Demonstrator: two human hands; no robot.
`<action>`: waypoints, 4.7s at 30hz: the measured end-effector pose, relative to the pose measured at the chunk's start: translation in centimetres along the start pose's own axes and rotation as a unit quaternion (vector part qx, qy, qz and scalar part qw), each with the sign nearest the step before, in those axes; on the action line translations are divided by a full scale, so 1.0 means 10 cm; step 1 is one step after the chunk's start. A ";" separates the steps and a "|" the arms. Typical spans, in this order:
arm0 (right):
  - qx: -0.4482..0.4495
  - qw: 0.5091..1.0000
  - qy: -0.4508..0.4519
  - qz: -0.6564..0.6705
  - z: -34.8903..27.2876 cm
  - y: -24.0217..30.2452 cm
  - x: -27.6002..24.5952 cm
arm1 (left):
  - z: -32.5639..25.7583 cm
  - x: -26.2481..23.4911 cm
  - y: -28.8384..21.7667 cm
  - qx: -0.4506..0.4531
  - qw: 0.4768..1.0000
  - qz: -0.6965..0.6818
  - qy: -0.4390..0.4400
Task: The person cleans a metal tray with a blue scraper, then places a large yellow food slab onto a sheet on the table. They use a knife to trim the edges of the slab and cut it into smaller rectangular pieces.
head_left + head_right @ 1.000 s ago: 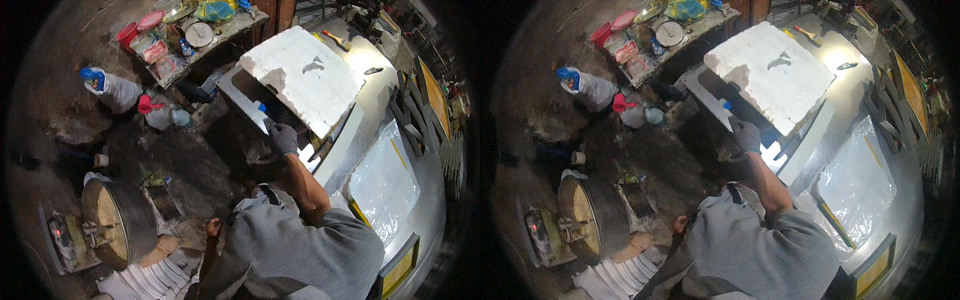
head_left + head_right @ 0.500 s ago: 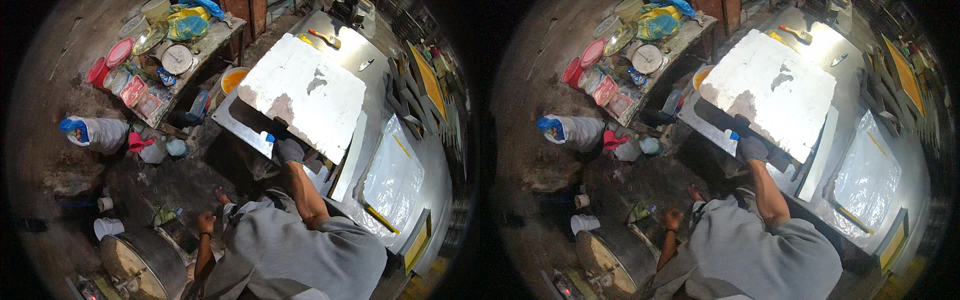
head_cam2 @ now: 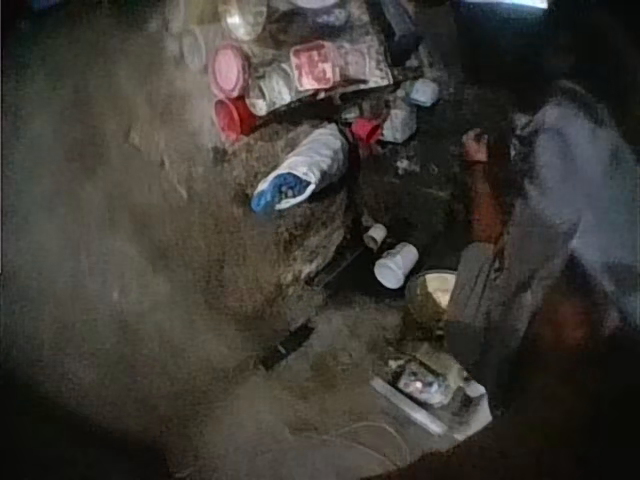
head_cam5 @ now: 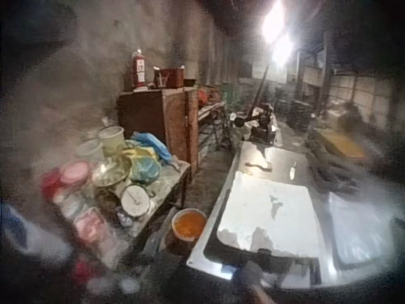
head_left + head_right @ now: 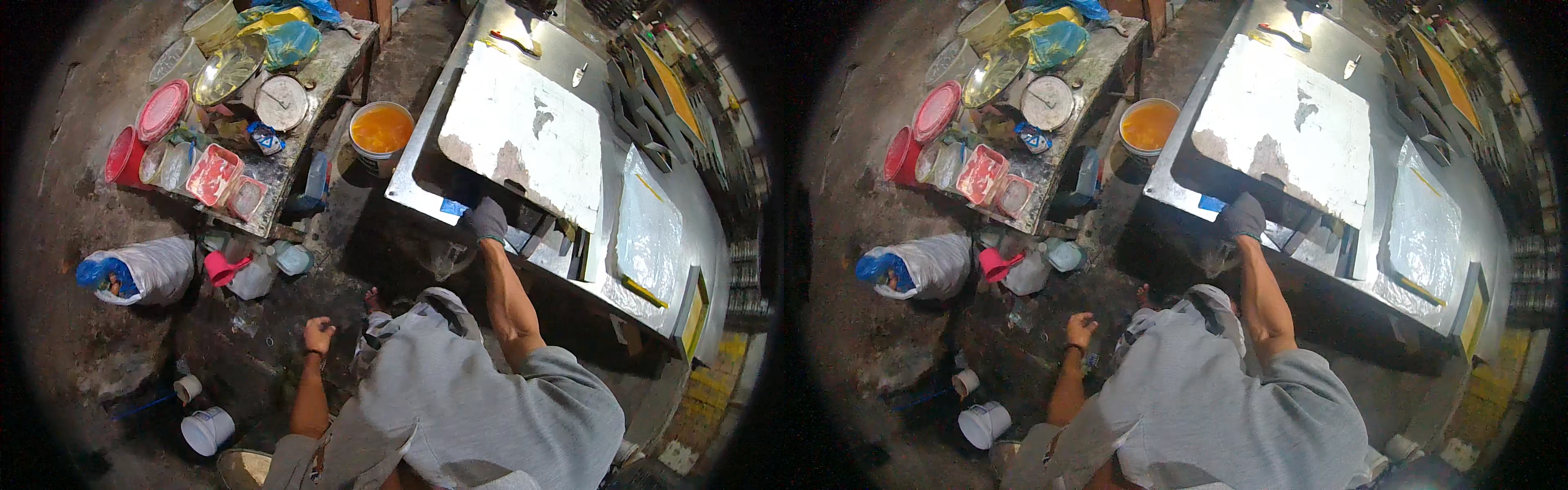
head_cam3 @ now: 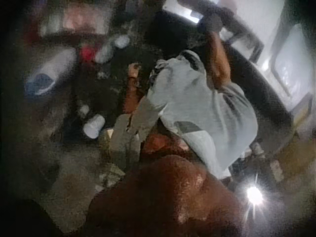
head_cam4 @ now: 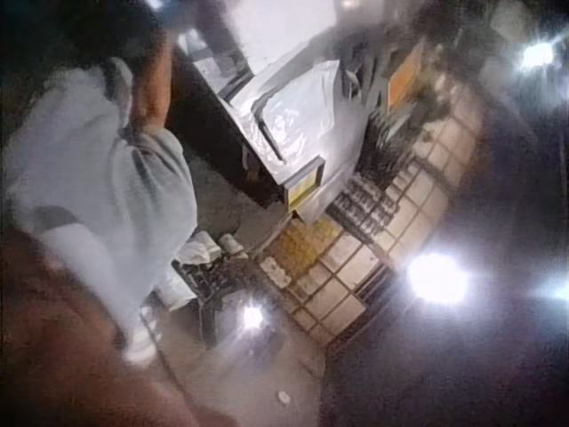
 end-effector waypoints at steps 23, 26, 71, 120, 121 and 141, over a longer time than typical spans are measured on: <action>0.149 0.976 -0.063 0.143 -0.85 0.72 0.37 | 0.09 0.10 0.37 -0.046 0.995 -0.063 0.069; 0.217 0.936 0.044 0.274 -0.79 0.71 0.48 | 0.00 0.16 0.50 -0.092 0.989 -0.107 0.054; 0.322 0.690 0.217 0.611 -2.52 -0.79 0.22 | 0.23 0.43 -0.19 0.080 0.968 0.130 0.197; 0.616 0.093 -0.617 0.482 -7.50 -8.67 -0.94 | -4.36 7.91 -5.70 -0.039 0.794 0.242 0.556; 0.635 0.125 -0.616 0.448 -7.57 -8.84 -0.89 | -4.51 7.98 -5.73 -0.014 0.780 0.279 0.561; 0.492 0.331 -0.663 0.458 -8.05 -15.36 -4.75 | -11.37 12.40 -7.61 0.280 0.589 0.155 0.742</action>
Point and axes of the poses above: each hand's wrist, its own z-axis towards the middle knuckle, its own x-axis out of the palm, y = z × x, the point moved 3 cm from there along z, towards the middle knuckle, and after that the axes turned 8 degrees about -y, right-handed, at the moved point
